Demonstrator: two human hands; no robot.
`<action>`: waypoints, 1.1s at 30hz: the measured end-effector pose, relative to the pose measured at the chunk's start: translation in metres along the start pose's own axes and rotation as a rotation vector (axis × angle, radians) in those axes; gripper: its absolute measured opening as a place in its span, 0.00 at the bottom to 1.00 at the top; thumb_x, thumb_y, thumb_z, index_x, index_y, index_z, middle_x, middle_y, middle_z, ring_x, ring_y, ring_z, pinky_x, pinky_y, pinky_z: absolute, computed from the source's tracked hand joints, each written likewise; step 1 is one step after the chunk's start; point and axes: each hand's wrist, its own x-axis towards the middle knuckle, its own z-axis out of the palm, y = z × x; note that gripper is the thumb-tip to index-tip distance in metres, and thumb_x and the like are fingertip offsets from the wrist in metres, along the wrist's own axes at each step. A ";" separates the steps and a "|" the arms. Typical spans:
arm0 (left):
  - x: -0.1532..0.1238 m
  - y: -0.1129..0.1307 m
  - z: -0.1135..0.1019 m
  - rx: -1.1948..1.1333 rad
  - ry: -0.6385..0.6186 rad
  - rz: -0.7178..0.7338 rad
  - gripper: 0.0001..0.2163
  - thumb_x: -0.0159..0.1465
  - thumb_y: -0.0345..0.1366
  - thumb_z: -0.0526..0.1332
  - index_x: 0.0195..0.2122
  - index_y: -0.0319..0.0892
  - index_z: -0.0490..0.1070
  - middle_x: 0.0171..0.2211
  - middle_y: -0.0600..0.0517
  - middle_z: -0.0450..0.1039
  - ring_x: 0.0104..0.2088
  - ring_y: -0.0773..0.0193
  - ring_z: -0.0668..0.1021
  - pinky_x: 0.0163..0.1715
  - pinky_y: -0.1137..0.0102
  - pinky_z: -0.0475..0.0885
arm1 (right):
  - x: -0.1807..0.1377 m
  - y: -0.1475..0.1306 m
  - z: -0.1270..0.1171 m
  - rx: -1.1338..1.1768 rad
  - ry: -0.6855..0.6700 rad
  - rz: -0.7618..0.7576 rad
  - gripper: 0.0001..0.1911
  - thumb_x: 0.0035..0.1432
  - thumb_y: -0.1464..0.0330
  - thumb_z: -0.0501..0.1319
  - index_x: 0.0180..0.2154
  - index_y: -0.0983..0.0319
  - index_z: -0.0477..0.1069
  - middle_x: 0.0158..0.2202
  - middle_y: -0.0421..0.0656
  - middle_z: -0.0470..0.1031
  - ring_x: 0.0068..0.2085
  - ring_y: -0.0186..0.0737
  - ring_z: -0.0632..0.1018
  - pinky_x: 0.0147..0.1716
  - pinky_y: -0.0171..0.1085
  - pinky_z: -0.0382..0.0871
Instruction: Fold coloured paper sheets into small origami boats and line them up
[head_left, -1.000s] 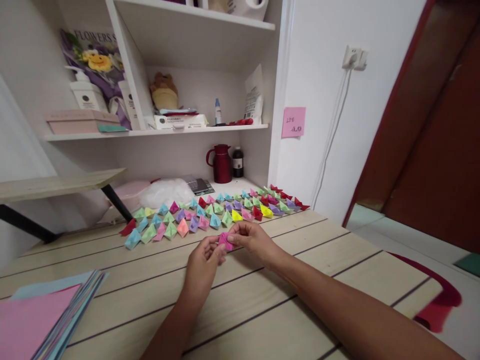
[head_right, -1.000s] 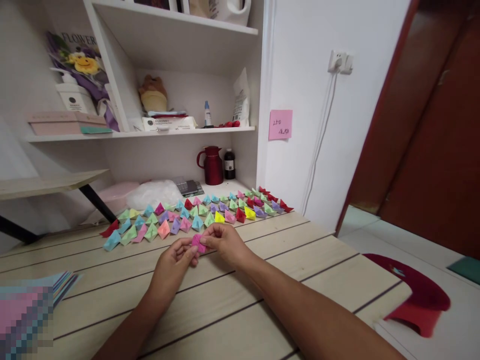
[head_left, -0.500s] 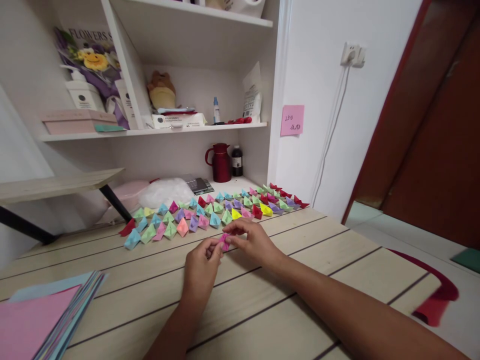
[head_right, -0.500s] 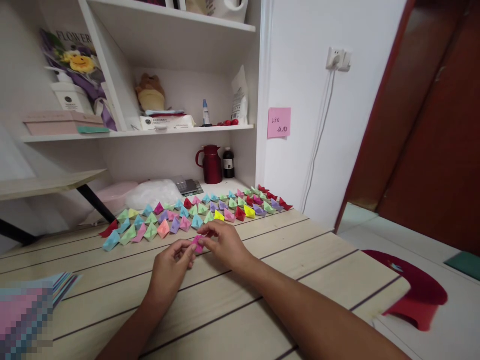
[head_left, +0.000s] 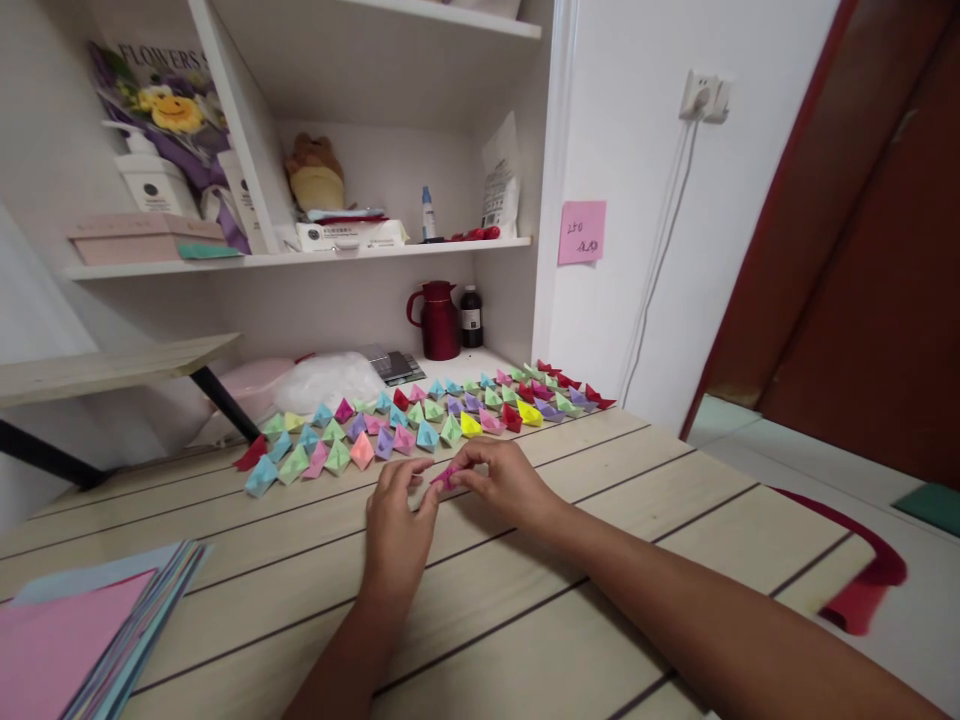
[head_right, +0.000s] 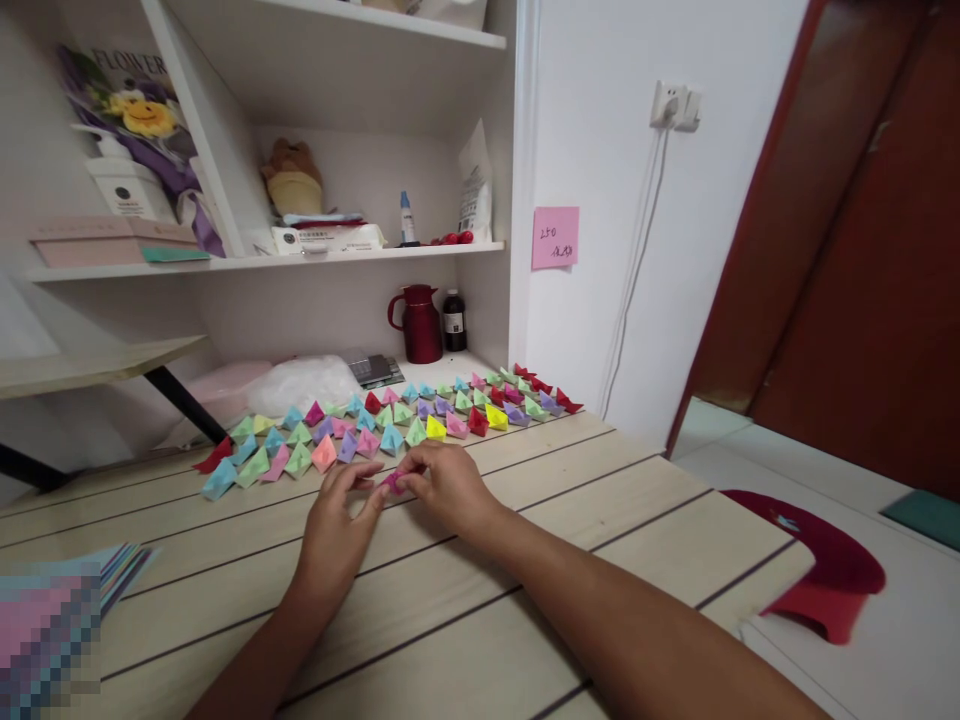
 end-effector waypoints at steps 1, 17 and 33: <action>0.001 0.000 -0.001 0.015 0.027 0.017 0.09 0.57 0.35 0.60 0.40 0.45 0.74 0.40 0.48 0.74 0.37 0.59 0.77 0.40 0.62 0.72 | 0.000 0.001 0.000 -0.007 -0.003 0.004 0.03 0.54 0.72 0.65 0.29 0.61 0.76 0.31 0.42 0.77 0.34 0.39 0.74 0.36 0.36 0.64; 0.001 0.002 0.001 0.043 -0.027 0.038 0.04 0.58 0.33 0.60 0.30 0.45 0.75 0.29 0.54 0.78 0.31 0.62 0.78 0.38 0.67 0.70 | -0.004 0.001 0.003 0.055 -0.087 0.086 0.01 0.54 0.70 0.65 0.30 0.61 0.75 0.27 0.39 0.77 0.29 0.35 0.74 0.32 0.33 0.64; -0.003 0.002 0.003 0.076 -0.057 0.069 0.05 0.57 0.31 0.60 0.27 0.45 0.75 0.27 0.55 0.77 0.28 0.66 0.77 0.34 0.70 0.70 | -0.001 -0.002 -0.005 -0.116 -0.119 -0.005 0.06 0.52 0.77 0.63 0.29 0.60 0.74 0.30 0.39 0.76 0.34 0.37 0.73 0.35 0.33 0.62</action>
